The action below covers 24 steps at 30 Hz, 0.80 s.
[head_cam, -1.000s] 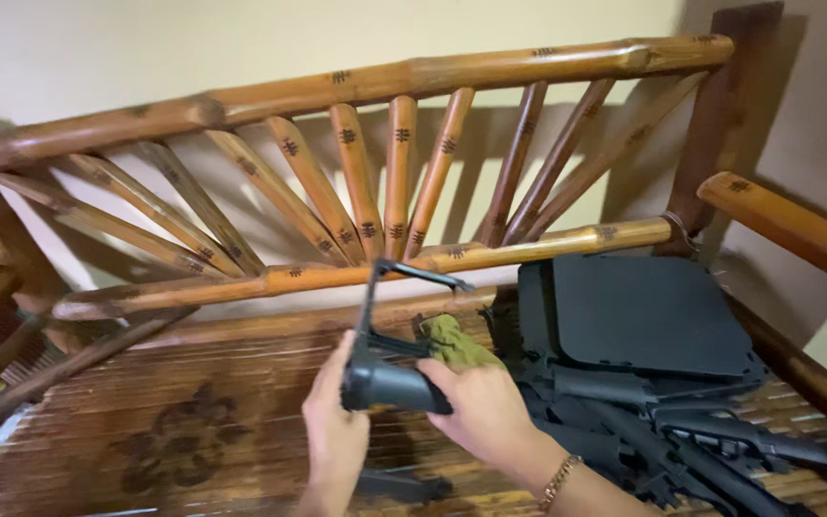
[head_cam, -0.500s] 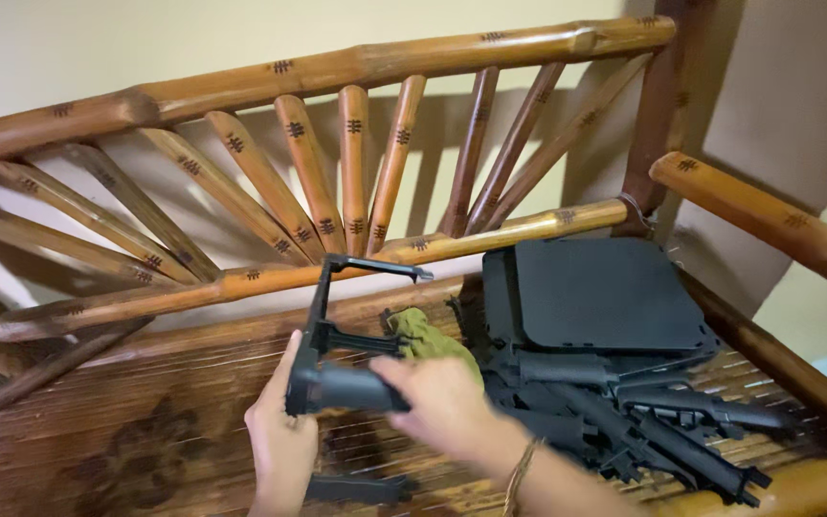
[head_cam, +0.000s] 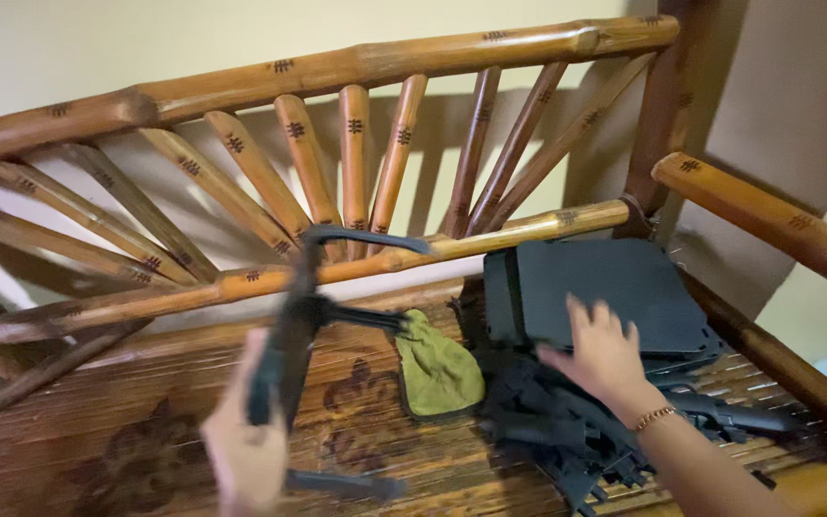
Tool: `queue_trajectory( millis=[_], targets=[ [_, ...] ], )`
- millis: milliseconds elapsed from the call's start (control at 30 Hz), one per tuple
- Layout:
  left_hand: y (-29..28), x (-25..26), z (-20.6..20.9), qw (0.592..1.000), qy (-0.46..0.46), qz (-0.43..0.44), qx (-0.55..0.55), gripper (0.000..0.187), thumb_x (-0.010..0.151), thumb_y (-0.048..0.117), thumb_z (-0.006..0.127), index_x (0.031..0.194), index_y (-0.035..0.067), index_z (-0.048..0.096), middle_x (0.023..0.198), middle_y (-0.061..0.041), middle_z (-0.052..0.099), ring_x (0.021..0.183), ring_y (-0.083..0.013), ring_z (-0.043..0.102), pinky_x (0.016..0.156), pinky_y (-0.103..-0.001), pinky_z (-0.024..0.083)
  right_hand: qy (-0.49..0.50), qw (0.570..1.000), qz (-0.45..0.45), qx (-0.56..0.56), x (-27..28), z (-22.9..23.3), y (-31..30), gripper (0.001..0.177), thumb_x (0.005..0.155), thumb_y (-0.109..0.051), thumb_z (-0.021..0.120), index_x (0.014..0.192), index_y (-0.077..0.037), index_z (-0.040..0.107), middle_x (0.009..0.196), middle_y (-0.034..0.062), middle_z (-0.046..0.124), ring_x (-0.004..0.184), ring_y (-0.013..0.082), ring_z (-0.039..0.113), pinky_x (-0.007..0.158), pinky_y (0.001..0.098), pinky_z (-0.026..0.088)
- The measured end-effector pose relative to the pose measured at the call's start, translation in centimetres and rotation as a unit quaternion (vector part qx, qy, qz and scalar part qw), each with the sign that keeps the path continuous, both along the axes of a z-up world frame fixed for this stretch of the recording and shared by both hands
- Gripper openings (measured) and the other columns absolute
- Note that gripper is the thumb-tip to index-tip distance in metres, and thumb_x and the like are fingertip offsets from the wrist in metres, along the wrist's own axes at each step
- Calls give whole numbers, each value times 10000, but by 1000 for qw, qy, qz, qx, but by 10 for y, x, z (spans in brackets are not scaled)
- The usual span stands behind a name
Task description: The person assembles a black plastic storage organizer by snapping together frame pieces and inserting dividers. They then wipe the assembled unit and a flat lid with a green cloth. The work is performed on a bamboo bench in a room with a bamboo backrest.
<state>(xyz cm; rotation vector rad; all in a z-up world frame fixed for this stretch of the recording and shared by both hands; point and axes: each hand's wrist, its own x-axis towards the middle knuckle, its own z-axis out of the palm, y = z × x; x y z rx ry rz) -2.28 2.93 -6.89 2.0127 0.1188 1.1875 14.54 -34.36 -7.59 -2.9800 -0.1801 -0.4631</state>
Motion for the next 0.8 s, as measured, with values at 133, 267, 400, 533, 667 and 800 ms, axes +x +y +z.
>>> queue_trajectory(
  millis=[133, 267, 400, 533, 667, 800],
  targets=[
    [-35, -3, 11, 979, 51, -151, 130, 916, 553, -213, 521, 1375, 170, 649, 1435, -105, 655, 1306, -281, 636, 1043, -358, 473, -280, 940, 110, 162, 4, 25, 12, 1031, 759, -472, 829, 1516, 32, 344, 1379, 316, 479, 1266, 469, 488, 1105, 557, 376],
    [-51, -13, 18, 917, 0, -222, 330, 829, 563, -105, 662, 1344, 171, 665, 1478, -119, 600, 1391, -341, 553, 1137, -482, 412, -209, 924, 222, 231, 8, 27, 15, 1016, 668, -414, 922, 1437, 39, 437, 1343, 330, 534, 1247, 457, 507, 1030, 552, 421],
    [-45, -15, 21, 871, -4, -130, 474, 693, 762, 177, 695, 1433, 312, 584, 1559, -80, 480, 1461, -314, 432, 1154, -546, 340, 147, 777, 234, 566, 9, 24, 18, 513, 797, -260, 857, 1149, 97, 745, 884, 327, 666, 714, 328, 601, 685, 450, 495],
    [-32, -10, 24, 889, 145, -58, 430, 882, 699, 269, 772, 1508, 285, 421, 1580, -118, 403, 1471, -332, 362, 1138, -577, 302, -74, 856, 182, 478, -8, 35, 46, 316, 740, -217, 852, 978, -29, 764, 841, 120, 761, 715, 214, 732, 673, 371, 544],
    [-51, -10, 17, 939, 208, -165, 219, 1227, 634, 490, 920, 1588, 122, 243, 1601, -229, 339, 1463, -435, 316, 1119, -603, 274, -92, 907, 97, 398, -42, 41, 88, 352, 682, -284, 910, 943, -101, 759, 802, 95, 777, 723, 215, 762, 664, 370, 568],
    [-71, 2, 14, 969, 184, -36, 164, 891, 759, 224, 772, 1548, 147, 364, 1495, -186, 487, 1349, -401, 481, 1084, -491, 391, -143, 911, 184, 341, -70, 45, 119, 320, 633, -251, 881, 876, -98, 740, 794, 103, 754, 729, 270, 759, 659, 380, 575]
  ],
)
